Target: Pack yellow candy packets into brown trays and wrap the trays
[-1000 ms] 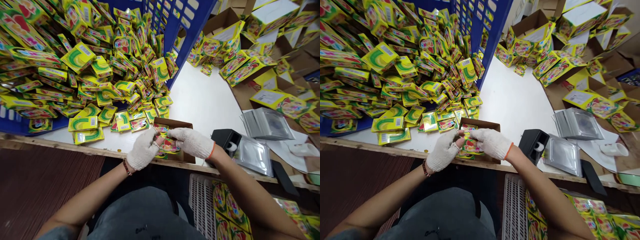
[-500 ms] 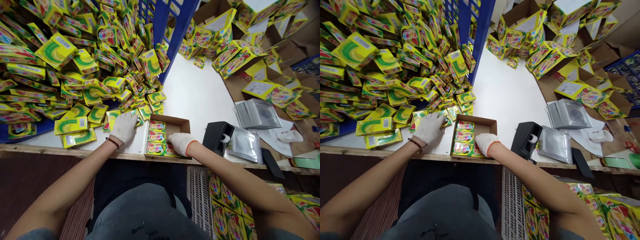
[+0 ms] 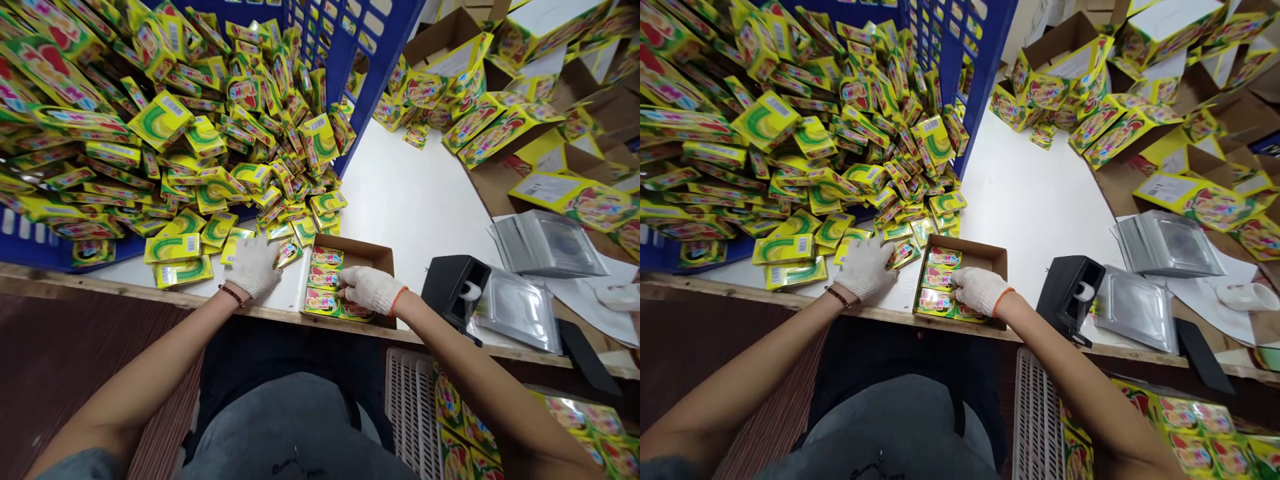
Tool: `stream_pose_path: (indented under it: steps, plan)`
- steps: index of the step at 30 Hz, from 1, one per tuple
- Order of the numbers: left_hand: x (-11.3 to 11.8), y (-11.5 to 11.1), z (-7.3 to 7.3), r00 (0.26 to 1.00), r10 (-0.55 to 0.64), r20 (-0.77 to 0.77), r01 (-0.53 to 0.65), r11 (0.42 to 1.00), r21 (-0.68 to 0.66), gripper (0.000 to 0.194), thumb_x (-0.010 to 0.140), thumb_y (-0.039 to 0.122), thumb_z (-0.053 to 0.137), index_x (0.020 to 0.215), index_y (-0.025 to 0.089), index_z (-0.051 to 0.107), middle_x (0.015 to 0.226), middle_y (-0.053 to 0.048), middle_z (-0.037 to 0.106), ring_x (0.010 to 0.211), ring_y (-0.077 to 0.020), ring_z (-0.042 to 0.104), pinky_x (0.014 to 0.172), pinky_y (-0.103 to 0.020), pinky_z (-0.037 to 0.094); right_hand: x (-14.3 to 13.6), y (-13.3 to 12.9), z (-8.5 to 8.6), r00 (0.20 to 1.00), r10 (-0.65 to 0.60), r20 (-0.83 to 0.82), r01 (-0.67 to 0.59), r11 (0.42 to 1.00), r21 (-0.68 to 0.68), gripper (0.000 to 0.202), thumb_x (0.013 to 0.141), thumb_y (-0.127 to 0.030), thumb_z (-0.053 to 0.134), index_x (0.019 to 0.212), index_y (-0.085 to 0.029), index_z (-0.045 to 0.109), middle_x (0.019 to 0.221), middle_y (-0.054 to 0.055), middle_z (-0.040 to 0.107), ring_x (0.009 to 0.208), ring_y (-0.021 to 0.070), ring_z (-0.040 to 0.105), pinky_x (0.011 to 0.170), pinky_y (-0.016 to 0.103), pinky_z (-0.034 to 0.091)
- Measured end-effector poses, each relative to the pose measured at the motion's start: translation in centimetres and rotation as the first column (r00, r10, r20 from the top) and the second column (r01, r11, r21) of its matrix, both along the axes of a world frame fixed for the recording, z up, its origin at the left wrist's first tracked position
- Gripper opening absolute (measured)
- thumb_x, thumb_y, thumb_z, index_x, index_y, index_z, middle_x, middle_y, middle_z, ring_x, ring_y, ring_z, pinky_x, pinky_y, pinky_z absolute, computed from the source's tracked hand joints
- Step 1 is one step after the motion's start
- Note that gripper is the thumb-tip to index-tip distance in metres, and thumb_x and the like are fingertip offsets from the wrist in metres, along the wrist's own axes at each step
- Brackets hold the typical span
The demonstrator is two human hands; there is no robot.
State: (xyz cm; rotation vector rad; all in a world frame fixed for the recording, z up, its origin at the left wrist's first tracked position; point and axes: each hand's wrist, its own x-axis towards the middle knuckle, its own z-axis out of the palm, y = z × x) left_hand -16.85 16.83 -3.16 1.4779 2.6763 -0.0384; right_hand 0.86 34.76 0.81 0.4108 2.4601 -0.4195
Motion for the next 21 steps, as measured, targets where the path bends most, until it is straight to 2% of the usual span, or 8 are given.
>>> stream_pose_path:
  steps: [3, 6, 8, 11, 13, 16, 18, 21]
  plan:
    - [0.6, -0.2, 0.4, 0.998, 0.026, 0.063, -0.030, 0.998, 0.060, 0.029, 0.078, 0.028, 0.063, 0.104, 0.015, 0.062, 0.097, -0.016, 0.068, 0.094, -0.0330, 0.063, 0.086, -0.044, 0.037, -0.6, -0.4, 1.2, 0.976, 0.021, -0.216, -0.017, 1.000, 0.021, 0.019, 0.092, -0.026, 0.051, 0.097, -0.018, 0.068, 0.099, 0.007, 0.067, 0.090, 0.0199, 0.060, 0.074, 0.029, 0.042]
    - [1.5, -0.8, 1.9, 0.997, 0.071, 0.022, -0.074, 0.970, 0.231, 0.028, 0.080, 0.027, 0.062, 0.106, 0.016, 0.062, 0.104, -0.017, 0.068, 0.098, -0.0336, 0.062, 0.086, -0.046, 0.039, -1.3, -1.6, 3.0, 0.892, 0.111, -0.437, -0.049, 0.987, 0.151, 0.028, 0.093, -0.016, 0.044, 0.112, -0.017, 0.064, 0.112, 0.010, 0.064, 0.096, 0.0216, 0.059, 0.076, 0.030, 0.043]
    - [2.5, -1.2, 3.2, 0.999, 0.009, -0.049, 0.010, 0.930, 0.368, 0.024, 0.084, 0.025, 0.059, 0.106, 0.018, 0.063, 0.110, -0.016, 0.067, 0.103, -0.0326, 0.061, 0.089, -0.048, 0.040, -1.8, -2.6, 4.6, 0.838, 0.208, -0.504, -0.078, 0.961, 0.267, 0.035, 0.095, -0.013, 0.038, 0.121, -0.018, 0.061, 0.123, 0.013, 0.060, 0.097, 0.0231, 0.060, 0.072, 0.031, 0.043]
    - [4.6, -1.3, 4.8, 0.968, -0.195, -0.155, 0.246, 0.841, 0.481, 0.023, 0.089, 0.019, 0.052, 0.110, 0.023, 0.063, 0.111, -0.011, 0.069, 0.105, -0.0273, 0.061, 0.093, -0.046, 0.042, -2.6, -3.7, 6.5, 0.848, 0.299, -0.437, -0.143, 0.924, 0.356, 0.035, 0.098, -0.015, 0.037, 0.124, -0.018, 0.059, 0.122, 0.014, 0.061, 0.093, 0.0244, 0.062, 0.068, 0.032, 0.042]
    - [5.6, -1.2, 5.1, 0.933, -0.325, -0.156, 0.358, 0.780, 0.514, 0.027, 0.091, 0.018, 0.052, 0.115, 0.026, 0.061, 0.114, -0.009, 0.068, 0.108, -0.0248, 0.061, 0.094, -0.044, 0.044, -2.9, -3.4, 7.1, 0.891, 0.306, -0.336, -0.198, 0.927, 0.320, 0.030, 0.096, -0.016, 0.043, 0.120, -0.017, 0.061, 0.114, 0.013, 0.064, 0.091, 0.0241, 0.063, 0.069, 0.031, 0.043]
    - [5.4, -1.5, 4.4, 0.915, -0.402, -0.021, 0.347, 0.760, 0.550, 0.038, 0.087, 0.032, 0.063, 0.124, 0.025, 0.057, 0.128, -0.012, 0.063, 0.119, -0.0287, 0.057, 0.100, -0.046, 0.045, -2.7, -1.3, 6.9, 0.934, 0.289, -0.209, -0.256, 0.951, 0.174, 0.024, 0.093, -0.017, 0.051, 0.113, -0.020, 0.064, 0.110, 0.010, 0.068, 0.093, 0.0220, 0.064, 0.075, 0.029, 0.044]
    - [4.0, -2.1, 3.5, 0.960, -0.274, 0.066, 0.198, 0.822, 0.533, 0.055, 0.080, 0.045, 0.070, 0.127, 0.020, 0.055, 0.135, -0.017, 0.057, 0.125, -0.0352, 0.052, 0.104, -0.050, 0.043, -2.0, 0.8, 6.4, 0.962, 0.246, -0.115, -0.230, 0.964, 0.135, 0.023, 0.092, -0.017, 0.051, 0.110, -0.021, 0.066, 0.108, 0.010, 0.070, 0.094, 0.0222, 0.065, 0.077, 0.029, 0.045]
    - [1.2, -3.1, 1.9, 0.993, 0.088, 0.079, -0.113, 0.907, 0.405, 0.062, 0.077, 0.055, 0.069, 0.123, 0.015, 0.056, 0.132, -0.022, 0.053, 0.124, -0.0422, 0.050, 0.101, -0.055, 0.043, -1.3, 3.2, 4.9, 0.985, 0.154, 0.084, -0.168, 0.963, 0.209, 0.026, 0.091, -0.016, 0.052, 0.110, -0.018, 0.069, 0.109, 0.014, 0.072, 0.095, 0.0262, 0.068, 0.075, 0.033, 0.048]
